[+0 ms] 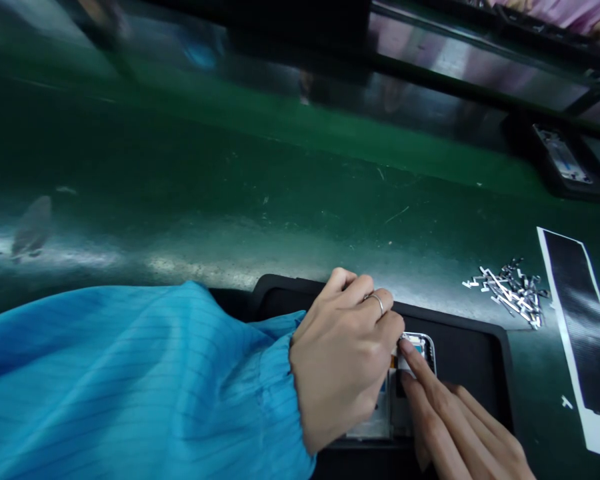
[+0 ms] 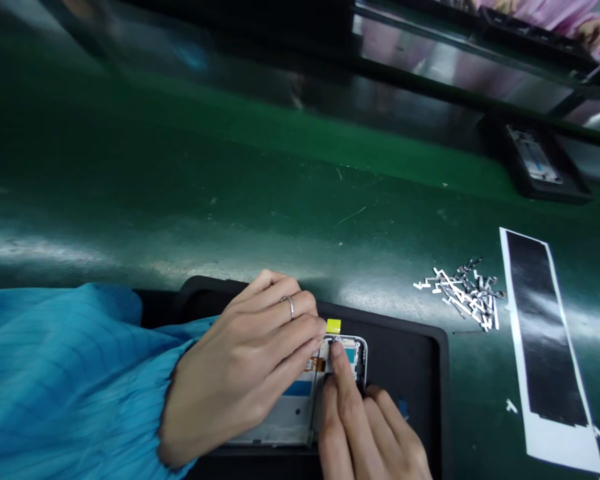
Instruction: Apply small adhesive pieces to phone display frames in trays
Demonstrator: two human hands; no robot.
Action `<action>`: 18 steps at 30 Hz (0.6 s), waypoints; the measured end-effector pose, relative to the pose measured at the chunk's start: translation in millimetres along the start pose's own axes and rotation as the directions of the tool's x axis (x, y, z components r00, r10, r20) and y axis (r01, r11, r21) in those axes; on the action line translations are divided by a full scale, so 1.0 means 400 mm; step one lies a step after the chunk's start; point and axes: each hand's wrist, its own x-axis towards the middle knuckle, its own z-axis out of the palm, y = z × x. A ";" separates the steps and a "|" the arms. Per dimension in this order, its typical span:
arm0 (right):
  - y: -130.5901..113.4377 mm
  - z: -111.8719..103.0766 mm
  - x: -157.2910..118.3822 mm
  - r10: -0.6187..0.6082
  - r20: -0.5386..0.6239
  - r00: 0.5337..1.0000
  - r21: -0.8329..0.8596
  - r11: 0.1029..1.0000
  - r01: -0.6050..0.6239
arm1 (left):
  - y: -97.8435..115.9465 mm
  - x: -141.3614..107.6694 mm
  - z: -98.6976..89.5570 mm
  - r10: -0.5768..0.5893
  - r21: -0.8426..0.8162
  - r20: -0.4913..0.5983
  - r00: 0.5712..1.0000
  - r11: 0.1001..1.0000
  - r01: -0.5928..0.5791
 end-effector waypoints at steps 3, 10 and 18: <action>0.005 0.000 -0.002 -0.060 0.003 0.998 -0.014 0.998 0.060 | -0.001 -0.001 0.001 0.013 0.004 0.001 1.000 1.000 -0.013; -0.002 -0.010 0.001 -0.023 0.052 0.998 -0.014 1.000 0.024 | -0.001 -0.004 0.002 0.021 0.007 0.006 1.000 1.000 -0.021; 0.002 0.001 0.000 -0.065 -0.004 0.998 -0.019 0.998 0.065 | 0.001 -0.001 0.006 0.077 0.137 -0.033 0.997 0.988 -0.072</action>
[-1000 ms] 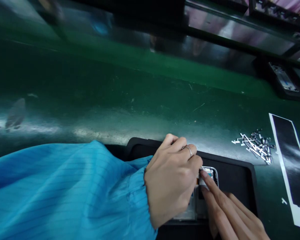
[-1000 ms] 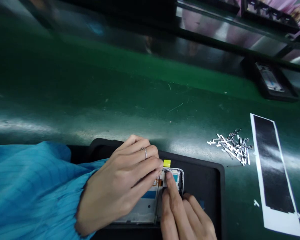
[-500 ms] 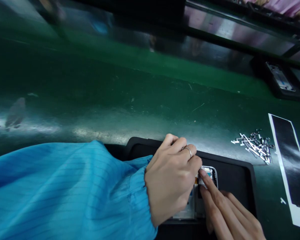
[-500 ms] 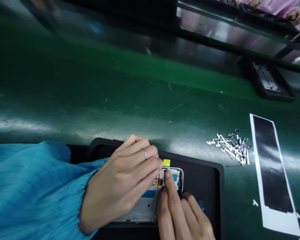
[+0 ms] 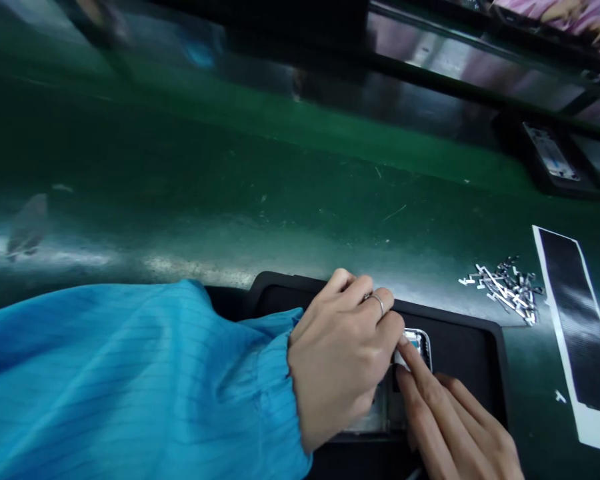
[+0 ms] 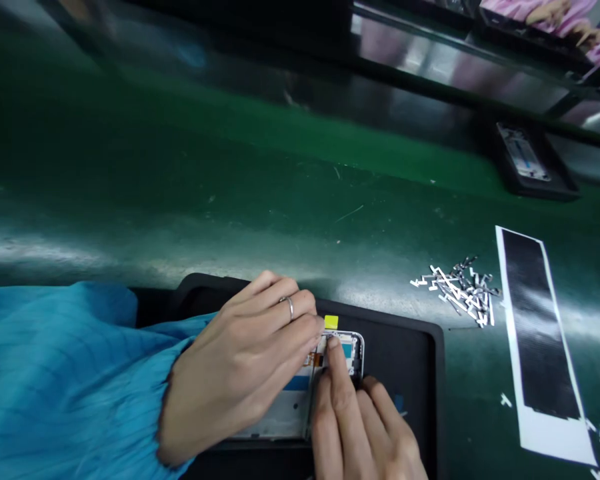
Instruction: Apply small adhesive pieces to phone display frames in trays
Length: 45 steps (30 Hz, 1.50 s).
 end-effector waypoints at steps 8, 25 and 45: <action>0.010 -0.004 0.001 0.033 -0.025 0.999 0.051 0.998 -0.031 | -0.003 -0.001 -0.015 0.258 0.198 -0.023 0.966 0.948 -0.249; 0.029 -0.018 0.001 0.036 -0.030 0.999 0.126 0.992 -0.032 | -0.015 -0.002 -0.033 -0.058 -0.032 0.092 0.994 0.998 0.062; 0.023 0.000 0.012 -0.038 -0.003 0.999 0.033 0.999 0.038 | -0.032 0.014 -0.065 -0.024 0.048 0.220 0.975 0.999 0.014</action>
